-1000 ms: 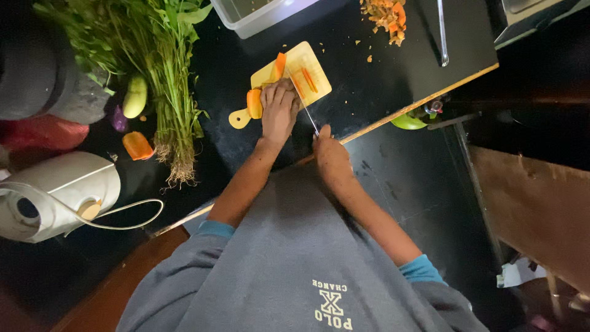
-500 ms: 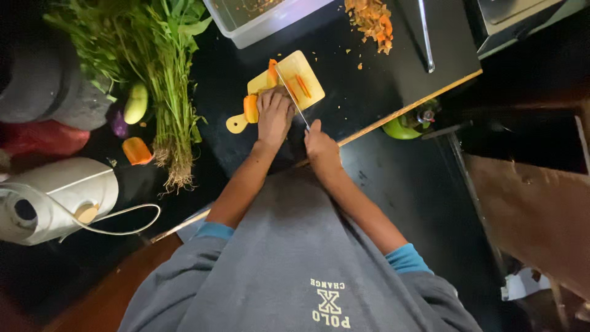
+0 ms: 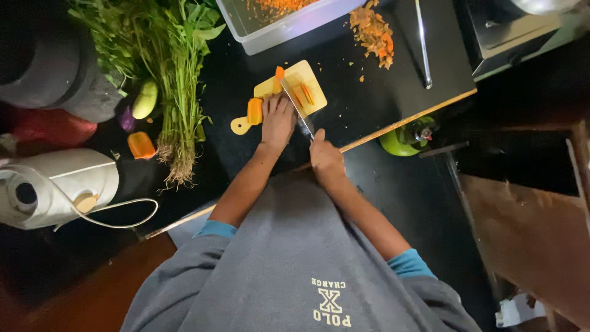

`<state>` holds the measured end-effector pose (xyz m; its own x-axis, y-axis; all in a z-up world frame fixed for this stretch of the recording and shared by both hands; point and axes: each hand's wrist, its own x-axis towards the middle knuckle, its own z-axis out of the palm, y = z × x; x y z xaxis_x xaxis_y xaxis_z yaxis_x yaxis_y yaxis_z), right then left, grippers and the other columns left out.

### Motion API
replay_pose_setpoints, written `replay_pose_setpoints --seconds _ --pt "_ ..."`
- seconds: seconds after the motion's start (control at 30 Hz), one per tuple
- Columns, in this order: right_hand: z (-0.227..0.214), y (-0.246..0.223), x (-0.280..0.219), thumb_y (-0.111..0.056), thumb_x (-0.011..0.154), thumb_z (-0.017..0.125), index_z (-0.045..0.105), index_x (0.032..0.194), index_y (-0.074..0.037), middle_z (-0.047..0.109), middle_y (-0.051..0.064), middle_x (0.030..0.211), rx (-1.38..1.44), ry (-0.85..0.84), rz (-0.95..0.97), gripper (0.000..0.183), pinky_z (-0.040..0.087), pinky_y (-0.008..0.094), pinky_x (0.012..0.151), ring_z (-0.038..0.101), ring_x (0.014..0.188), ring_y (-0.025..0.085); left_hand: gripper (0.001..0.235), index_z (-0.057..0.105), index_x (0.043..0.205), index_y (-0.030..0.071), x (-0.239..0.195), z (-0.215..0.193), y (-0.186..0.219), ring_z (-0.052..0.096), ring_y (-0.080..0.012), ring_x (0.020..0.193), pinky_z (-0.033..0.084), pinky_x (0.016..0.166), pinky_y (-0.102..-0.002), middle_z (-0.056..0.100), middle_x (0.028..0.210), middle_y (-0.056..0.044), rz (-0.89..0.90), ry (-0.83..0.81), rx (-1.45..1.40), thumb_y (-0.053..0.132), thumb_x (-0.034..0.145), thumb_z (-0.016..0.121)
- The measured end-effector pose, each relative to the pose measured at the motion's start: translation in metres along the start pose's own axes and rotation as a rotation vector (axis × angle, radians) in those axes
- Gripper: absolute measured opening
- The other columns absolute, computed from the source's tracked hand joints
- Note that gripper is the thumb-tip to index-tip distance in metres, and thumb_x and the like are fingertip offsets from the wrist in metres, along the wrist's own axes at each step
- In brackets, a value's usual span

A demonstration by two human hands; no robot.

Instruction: The person slices carrots on a cutting board using a knife, cutting them into thin strips.

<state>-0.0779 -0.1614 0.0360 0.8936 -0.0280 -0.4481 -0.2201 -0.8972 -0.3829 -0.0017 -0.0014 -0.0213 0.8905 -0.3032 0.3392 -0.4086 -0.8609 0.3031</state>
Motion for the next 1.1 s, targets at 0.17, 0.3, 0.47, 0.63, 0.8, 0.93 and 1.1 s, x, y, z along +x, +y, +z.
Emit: replay_pose_setpoints --seconds 0.17,0.3,0.47,0.63,0.8,0.93,1.1 --pt "0.009 0.006 0.0 -0.028 0.108 0.039 0.045 0.114 -0.004 0.072 0.028 0.095 -0.043 -0.026 -0.003 0.026 0.058 0.057 0.076 0.072 0.087 0.048 0.042 0.065 0.125 0.002 -0.006 0.004 -0.003 0.046 -0.038 0.132 0.031 0.115 -0.056 0.059 0.132 -0.015 0.001 0.011 0.024 0.016 0.086 0.07" --pt "0.008 0.016 -0.003 -0.019 0.102 0.042 0.046 0.11 -0.003 0.071 0.03 0.097 -0.092 0.012 -0.065 0.018 0.058 0.056 0.074 0.071 0.087 0.05 0.045 0.064 0.126 0.0 -0.003 0.004 -0.001 0.047 -0.0353 0.131 0.032 0.117 -0.053 0.06 0.133 -0.015 -0.009 0.018 0.066 0.012 0.082 0.068" --pt "0.007 -0.001 0.004 -0.017 0.105 0.041 0.046 0.116 -0.001 0.072 0.029 0.096 -0.099 0.064 -0.103 0.019 0.06 0.054 0.075 0.073 0.087 0.047 0.043 0.064 0.125 0.0 0.0 -0.004 0.001 0.048 -0.0366 0.13 0.032 0.116 -0.053 0.061 0.126 -0.014 0.002 -0.007 0.02 0.014 0.085 0.069" --pt "0.003 0.007 0.01 -0.022 0.105 0.043 0.046 0.112 0.001 0.071 0.029 0.09 0.056 0.066 -0.177 0.024 0.057 0.057 0.075 0.071 0.085 0.049 0.03 0.065 0.115 0.002 0.001 -0.01 0.005 0.049 -0.0378 0.128 0.032 0.114 -0.054 0.062 0.12 -0.014 0.001 -0.014 0.038 0.019 0.09 0.07" --pt "0.017 0.031 0.0 -0.027 0.108 0.044 0.041 0.112 0.004 0.068 0.032 0.08 0.253 -0.002 -0.147 0.031 0.051 0.061 0.071 0.068 0.079 0.052 0.016 0.066 0.108 0.007 0.002 -0.016 0.01 0.05 -0.032 0.13 0.034 0.117 -0.052 0.063 0.12 -0.01 -0.04 0.023 -0.092 0.015 0.095 0.068" --pt "0.025 0.036 0.008 -0.026 0.107 0.047 0.041 0.109 0.002 0.068 0.033 0.08 0.281 0.057 -0.161 0.03 0.051 0.062 0.071 0.067 0.08 0.053 0.02 0.066 0.109 0.006 0.005 -0.02 0.013 0.05 -0.0334 0.13 0.034 0.113 -0.051 0.063 0.129 -0.012 -0.016 0.066 -0.088 0.015 0.091 0.067" --pt "0.013 0.019 0.017 -0.028 0.107 0.051 0.042 0.108 0.001 0.066 0.035 0.079 0.303 0.182 -0.182 0.03 0.05 0.065 0.07 0.064 0.078 0.056 0.017 0.065 0.107 0.008 0.004 -0.021 0.016 0.05 -0.0318 0.132 0.034 0.115 -0.051 0.062 0.127 -0.01 -0.041 0.054 -0.072 0.015 0.091 0.069"
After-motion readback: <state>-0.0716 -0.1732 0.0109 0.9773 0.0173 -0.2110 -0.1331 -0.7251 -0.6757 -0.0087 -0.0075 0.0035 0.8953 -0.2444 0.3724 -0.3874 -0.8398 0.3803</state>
